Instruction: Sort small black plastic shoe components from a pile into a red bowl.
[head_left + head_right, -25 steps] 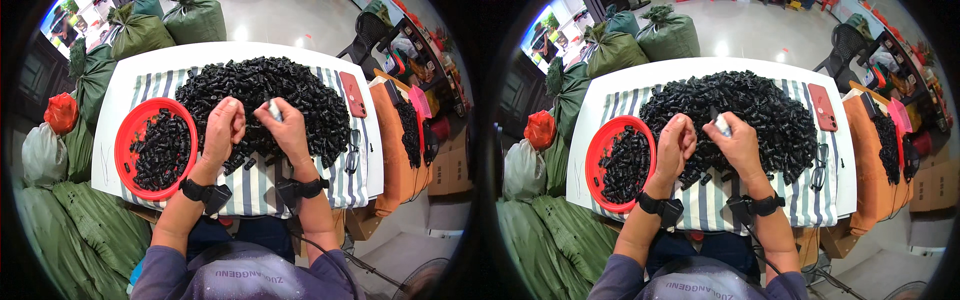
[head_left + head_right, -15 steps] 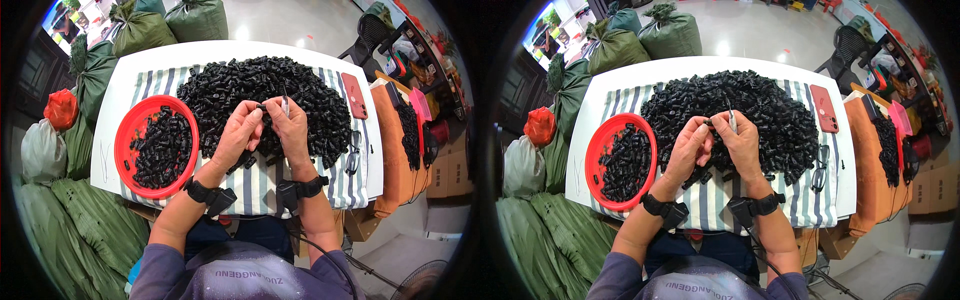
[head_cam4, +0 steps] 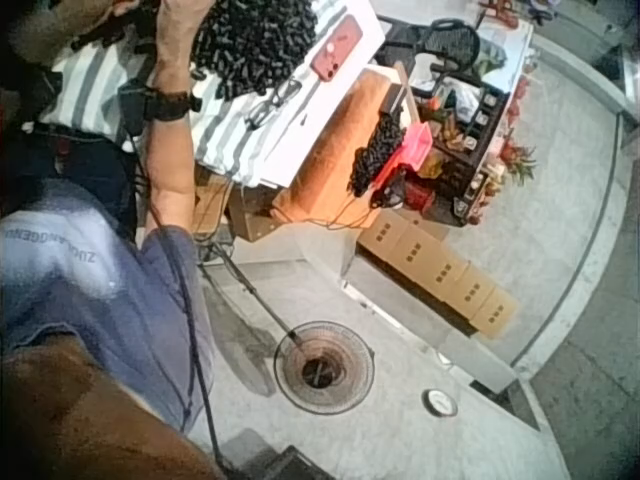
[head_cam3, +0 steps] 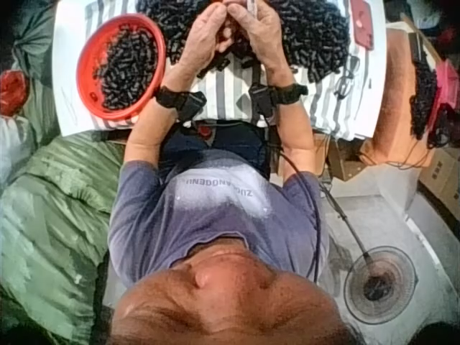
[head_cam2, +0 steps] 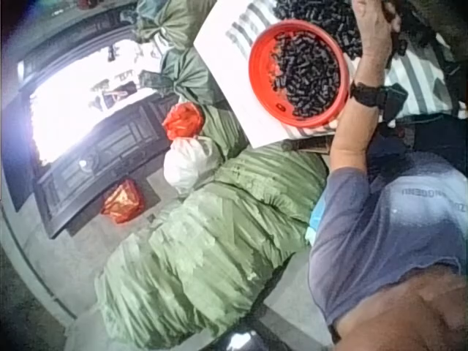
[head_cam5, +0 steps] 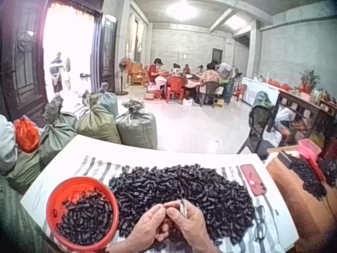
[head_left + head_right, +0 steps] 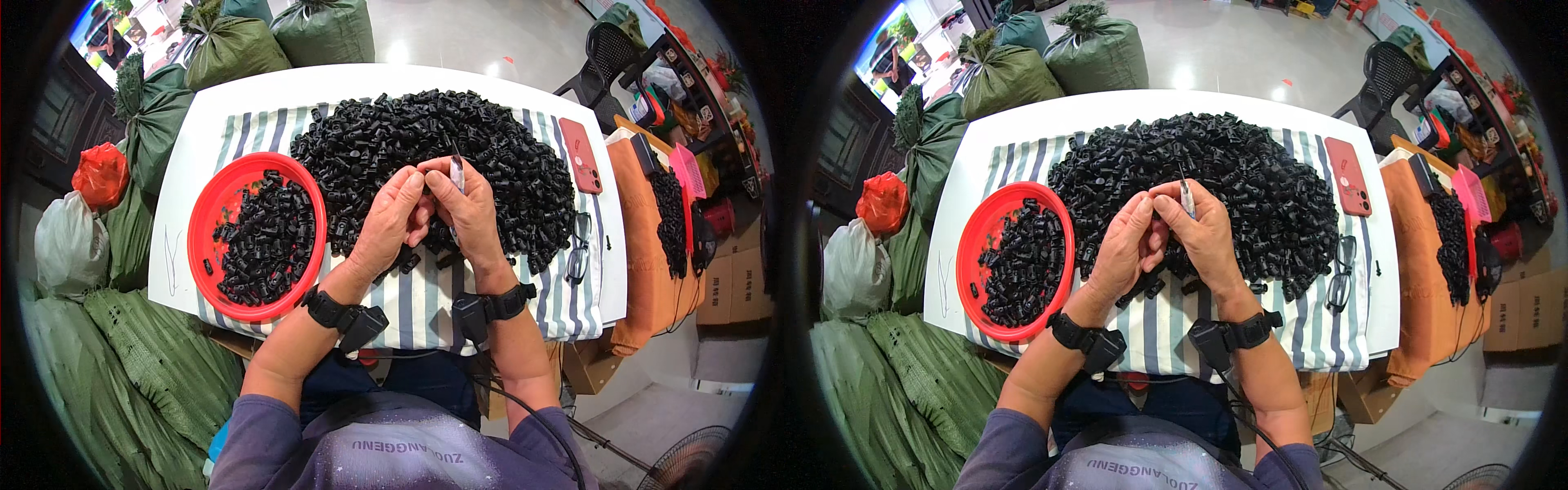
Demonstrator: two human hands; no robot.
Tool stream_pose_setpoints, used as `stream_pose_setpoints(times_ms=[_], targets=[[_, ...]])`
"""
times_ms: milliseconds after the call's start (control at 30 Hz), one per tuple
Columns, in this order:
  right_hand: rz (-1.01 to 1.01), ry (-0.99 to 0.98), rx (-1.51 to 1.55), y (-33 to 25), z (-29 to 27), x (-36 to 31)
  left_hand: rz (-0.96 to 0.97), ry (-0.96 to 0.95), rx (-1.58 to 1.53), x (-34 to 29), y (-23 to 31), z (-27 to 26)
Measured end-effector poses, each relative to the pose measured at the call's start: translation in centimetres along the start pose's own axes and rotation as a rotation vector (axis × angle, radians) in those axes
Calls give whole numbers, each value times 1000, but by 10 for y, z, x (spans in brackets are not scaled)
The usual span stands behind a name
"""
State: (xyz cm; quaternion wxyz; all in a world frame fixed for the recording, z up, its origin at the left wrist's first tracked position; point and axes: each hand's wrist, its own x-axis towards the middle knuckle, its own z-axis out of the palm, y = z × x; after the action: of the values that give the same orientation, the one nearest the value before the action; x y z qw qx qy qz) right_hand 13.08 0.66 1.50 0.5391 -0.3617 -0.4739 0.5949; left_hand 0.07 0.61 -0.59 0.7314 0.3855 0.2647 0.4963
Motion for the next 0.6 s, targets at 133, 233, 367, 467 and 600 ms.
stream_pose_setpoints(times_ms=[133, 233, 367, 467, 600], targets=[[30, -1, 25, -3, 1, -1, -36, -15, -39, -1, 3, 1], [44, -10, 24, -1, 0, 0, -51, -50, -90, -1, 6, 2], [44, 3, 42, 0, 0, 0, -57, -4, -128, -2, 8, 6], [73, -3, 86, 0, -1, -1, -56, -8, -151, -3, 6, 3], [73, -34, 67, 2, -3, 0, -55, -19, -157, -3, 8, 3]])
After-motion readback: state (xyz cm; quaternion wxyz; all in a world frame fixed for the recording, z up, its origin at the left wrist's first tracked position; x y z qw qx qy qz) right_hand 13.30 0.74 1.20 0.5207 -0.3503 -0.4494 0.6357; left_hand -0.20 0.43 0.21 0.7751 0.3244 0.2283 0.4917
